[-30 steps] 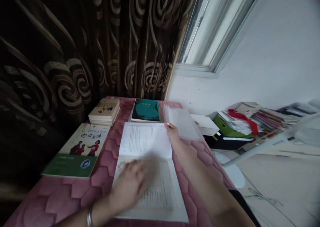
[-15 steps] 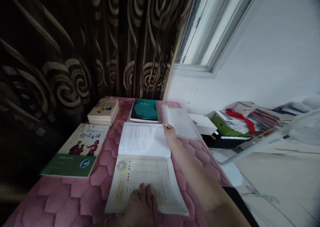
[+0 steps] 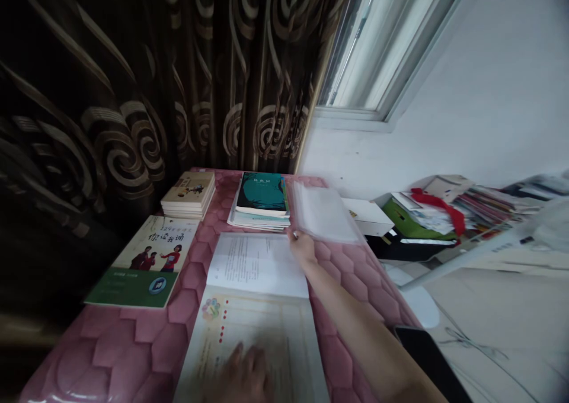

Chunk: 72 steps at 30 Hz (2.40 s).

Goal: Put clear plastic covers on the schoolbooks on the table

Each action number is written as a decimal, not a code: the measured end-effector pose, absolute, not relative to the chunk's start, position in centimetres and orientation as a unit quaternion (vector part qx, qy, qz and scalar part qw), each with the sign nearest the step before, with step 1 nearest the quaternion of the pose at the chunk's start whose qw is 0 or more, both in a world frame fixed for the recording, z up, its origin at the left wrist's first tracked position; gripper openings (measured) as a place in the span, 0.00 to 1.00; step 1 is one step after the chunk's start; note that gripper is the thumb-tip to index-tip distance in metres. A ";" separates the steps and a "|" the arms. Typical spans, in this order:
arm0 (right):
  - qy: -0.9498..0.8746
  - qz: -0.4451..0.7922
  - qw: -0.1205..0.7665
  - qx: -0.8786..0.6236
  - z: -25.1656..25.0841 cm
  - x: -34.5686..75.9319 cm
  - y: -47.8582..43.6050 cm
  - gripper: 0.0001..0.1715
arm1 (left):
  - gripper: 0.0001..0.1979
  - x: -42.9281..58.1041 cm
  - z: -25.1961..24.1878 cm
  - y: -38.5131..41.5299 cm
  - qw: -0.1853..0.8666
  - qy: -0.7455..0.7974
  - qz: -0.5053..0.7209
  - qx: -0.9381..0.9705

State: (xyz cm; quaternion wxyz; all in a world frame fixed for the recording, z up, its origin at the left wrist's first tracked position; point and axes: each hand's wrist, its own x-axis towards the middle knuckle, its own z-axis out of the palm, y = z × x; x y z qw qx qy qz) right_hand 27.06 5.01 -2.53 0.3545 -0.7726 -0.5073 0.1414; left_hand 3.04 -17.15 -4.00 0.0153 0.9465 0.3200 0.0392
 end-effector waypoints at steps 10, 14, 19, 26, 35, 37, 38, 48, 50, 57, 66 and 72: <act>-0.541 0.094 0.255 -0.796 -1.1 26.2 3.9 0.19 | 0.33 2.8 -1.3 -7.3 0.103 0.399 0.005 0.911; -0.635 0.010 0.220 -0.741 -0.8 25.0 0.3 0.29 | 0.32 3.0 -1.9 -7.6 0.105 0.410 -0.002 0.906; -0.770 0.024 0.127 -0.625 -2.1 22.9 -6.5 0.32 | 0.33 4.6 -0.7 -7.8 0.129 0.465 -0.037 0.875; -0.800 0.084 0.050 -0.592 -3.4 23.5 -8.5 0.35 | 0.33 5.0 -0.2 -7.5 0.102 0.540 -0.040 0.834; -0.791 0.080 0.053 -0.605 -3.3 23.3 -8.4 0.33 | 0.27 4.1 -1.0 -5.5 0.026 0.620 -0.035 0.783; -0.790 0.079 0.052 -0.606 -3.3 23.2 -8.4 0.33 | 0.26 5.3 -0.8 -3.6 0.009 0.619 -0.021 0.785; -0.790 0.078 0.050 -0.606 -3.4 23.2 -8.3 0.33 | 0.26 5.9 -0.7 -2.5 0.004 0.595 -0.006 0.804; -0.793 0.067 0.065 -0.602 -3.7 23.3 -8.5 0.32 | 0.31 5.8 -3.0 4.0 0.055 0.499 0.041 0.864; -0.776 0.076 0.057 -0.624 -3.0 22.2 -7.8 0.33 | 0.32 5.7 -3.2 4.0 0.051 0.502 0.040 0.862; -0.760 0.120 0.123 -0.627 -1.0 17.0 0.1 0.37 | 0.34 5.9 -2.6 4.0 0.060 0.506 -0.011 0.860; -0.701 0.091 0.048 -0.706 -2.4 19.9 1.7 0.42 | 0.34 5.8 -3.0 4.0 0.038 0.553 0.045 0.831; -0.642 0.071 0.025 -0.763 -2.6 22.3 1.5 0.44 | 0.37 4.3 -2.6 4.3 0.031 0.627 0.028 0.777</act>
